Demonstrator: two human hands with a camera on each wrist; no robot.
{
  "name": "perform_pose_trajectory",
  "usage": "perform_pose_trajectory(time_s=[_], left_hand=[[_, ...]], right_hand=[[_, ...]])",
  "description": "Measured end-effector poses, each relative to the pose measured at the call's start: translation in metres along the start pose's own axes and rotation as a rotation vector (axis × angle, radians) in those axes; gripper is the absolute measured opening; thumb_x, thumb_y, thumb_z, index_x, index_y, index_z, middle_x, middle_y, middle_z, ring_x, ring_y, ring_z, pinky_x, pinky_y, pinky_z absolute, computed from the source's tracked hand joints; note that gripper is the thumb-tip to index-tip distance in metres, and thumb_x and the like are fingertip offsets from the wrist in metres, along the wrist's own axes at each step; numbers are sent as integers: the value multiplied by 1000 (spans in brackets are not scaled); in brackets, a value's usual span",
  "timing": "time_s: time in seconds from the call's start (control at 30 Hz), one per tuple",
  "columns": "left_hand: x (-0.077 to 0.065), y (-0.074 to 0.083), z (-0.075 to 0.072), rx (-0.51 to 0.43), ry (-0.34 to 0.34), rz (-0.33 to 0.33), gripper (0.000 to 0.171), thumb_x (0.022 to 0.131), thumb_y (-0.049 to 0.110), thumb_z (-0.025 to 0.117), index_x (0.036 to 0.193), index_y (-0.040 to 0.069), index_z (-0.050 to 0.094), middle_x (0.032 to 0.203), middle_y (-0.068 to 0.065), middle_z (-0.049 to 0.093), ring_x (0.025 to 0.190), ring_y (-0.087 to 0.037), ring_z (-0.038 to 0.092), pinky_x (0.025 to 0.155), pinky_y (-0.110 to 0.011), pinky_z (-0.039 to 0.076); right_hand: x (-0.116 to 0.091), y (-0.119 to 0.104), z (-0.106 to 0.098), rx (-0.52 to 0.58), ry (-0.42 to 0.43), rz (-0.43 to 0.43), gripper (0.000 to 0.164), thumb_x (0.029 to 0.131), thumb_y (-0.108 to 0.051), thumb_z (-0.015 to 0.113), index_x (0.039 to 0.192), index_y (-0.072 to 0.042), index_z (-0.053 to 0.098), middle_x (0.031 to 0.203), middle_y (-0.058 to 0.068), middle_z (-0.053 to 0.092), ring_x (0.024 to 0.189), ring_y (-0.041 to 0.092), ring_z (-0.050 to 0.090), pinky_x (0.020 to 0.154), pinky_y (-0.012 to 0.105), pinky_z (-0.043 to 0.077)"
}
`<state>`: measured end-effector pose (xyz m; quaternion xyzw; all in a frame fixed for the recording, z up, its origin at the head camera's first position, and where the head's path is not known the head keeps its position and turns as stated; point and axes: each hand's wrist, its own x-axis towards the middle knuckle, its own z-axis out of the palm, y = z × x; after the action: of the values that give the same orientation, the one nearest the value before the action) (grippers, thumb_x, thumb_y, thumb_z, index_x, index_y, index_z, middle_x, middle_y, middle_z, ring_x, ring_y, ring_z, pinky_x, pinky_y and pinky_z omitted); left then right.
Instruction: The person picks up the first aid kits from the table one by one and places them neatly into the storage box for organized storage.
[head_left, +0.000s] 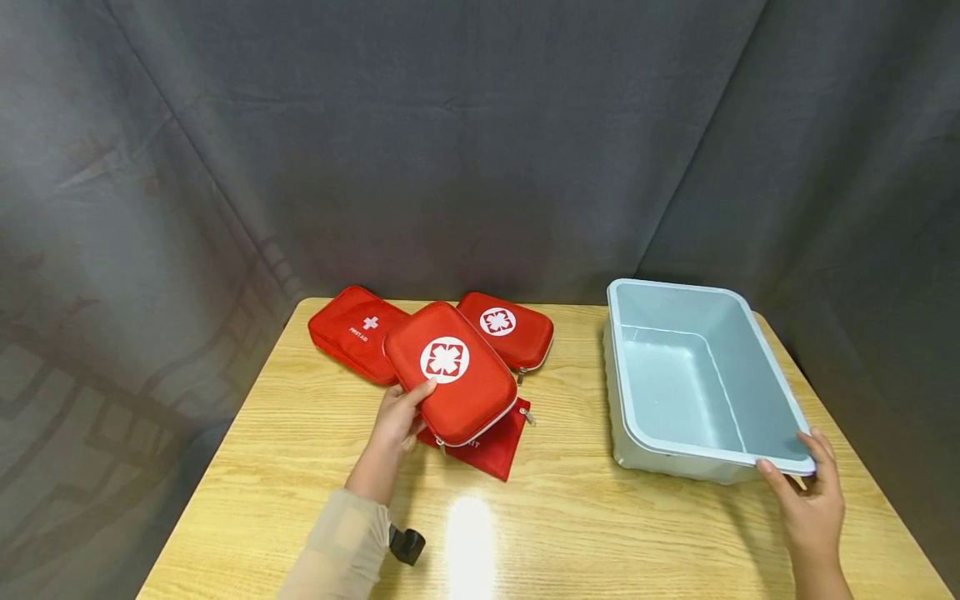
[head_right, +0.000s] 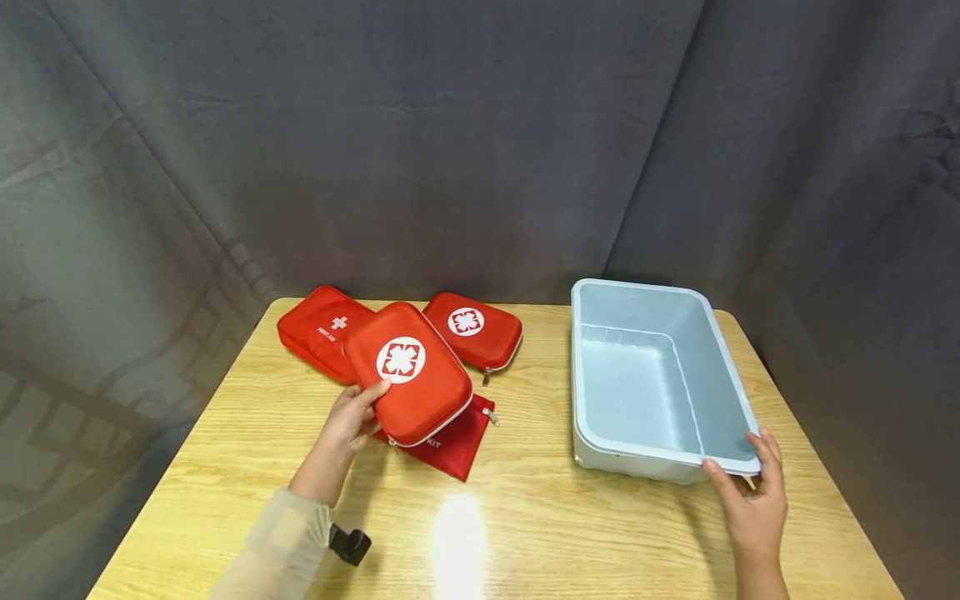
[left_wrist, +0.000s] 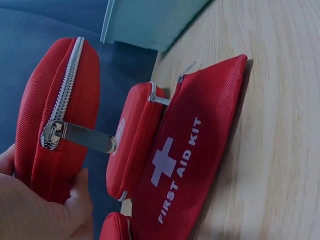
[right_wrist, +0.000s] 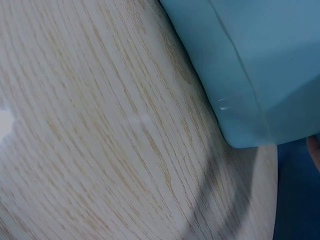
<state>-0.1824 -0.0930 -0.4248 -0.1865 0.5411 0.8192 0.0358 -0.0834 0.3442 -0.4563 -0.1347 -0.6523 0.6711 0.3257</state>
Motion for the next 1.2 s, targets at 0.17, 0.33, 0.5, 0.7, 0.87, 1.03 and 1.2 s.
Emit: perform_pose_trajectory(time_s=[0.17, 0.33, 0.5, 0.7, 0.87, 1.03, 1.2], left_hand=[[0, 0, 8, 6, -23, -1, 29, 78, 7, 60, 102, -1, 44, 67, 1, 59, 58, -10, 58, 51, -23, 48], [0, 0, 16, 7, -50, 4, 32, 78, 6, 60, 105, -1, 44, 74, 0, 58, 62, -11, 58, 54, -25, 49], [-1, 0, 22, -1, -52, -2, 37, 78, 6, 60, 107, -2, 37, 79, -4, 55, 63, -12, 58, 57, -27, 49], [-1, -2, 27, -1, -48, -18, 40, 78, 6, 61, 106, -1, 33, 78, -6, 54, 61, -11, 58, 56, -26, 49], [-3, -4, 31, -8, -69, -20, 39, 78, 6, 60, 104, 0, 32, 78, -6, 54, 61, -12, 58, 55, -26, 49], [-5, -4, 36, 8, -74, -21, 39, 77, 7, 61, 105, 0, 33, 76, -4, 53, 59, -10, 56, 53, -24, 48], [-7, -5, 41, 11, -83, -31, 37, 76, 7, 61, 101, 0, 35, 70, -3, 53, 51, -7, 50, 46, -20, 44]], right_hand=[[0, 0, 0, 7, 2, 6, 58, 71, 24, 51, 121, -5, 47, 134, 7, 25, 110, 17, 36, 70, 4, 38], [0, 0, 0, 26, 2, 10, 58, 70, 25, 51, 120, -5, 48, 134, 6, 25, 107, 14, 38, 70, 5, 38], [0, 1, 1, 26, 3, 8, 58, 70, 24, 51, 120, -5, 48, 134, 7, 25, 108, 15, 37, 71, 5, 38], [0, 1, 1, 30, -3, 4, 58, 71, 24, 51, 121, -5, 47, 135, 8, 23, 113, 19, 34, 72, 5, 37], [0, 2, 0, 38, -3, -10, 57, 70, 24, 51, 120, -4, 48, 134, 8, 24, 110, 17, 36, 71, 5, 38], [0, 2, 0, 44, -2, -18, 57, 70, 25, 51, 120, -3, 48, 133, 7, 25, 105, 13, 38, 70, 5, 39], [0, 3, -1, 49, 4, -17, 57, 70, 25, 51, 119, -3, 48, 134, 10, 24, 104, 13, 39, 70, 5, 39]])
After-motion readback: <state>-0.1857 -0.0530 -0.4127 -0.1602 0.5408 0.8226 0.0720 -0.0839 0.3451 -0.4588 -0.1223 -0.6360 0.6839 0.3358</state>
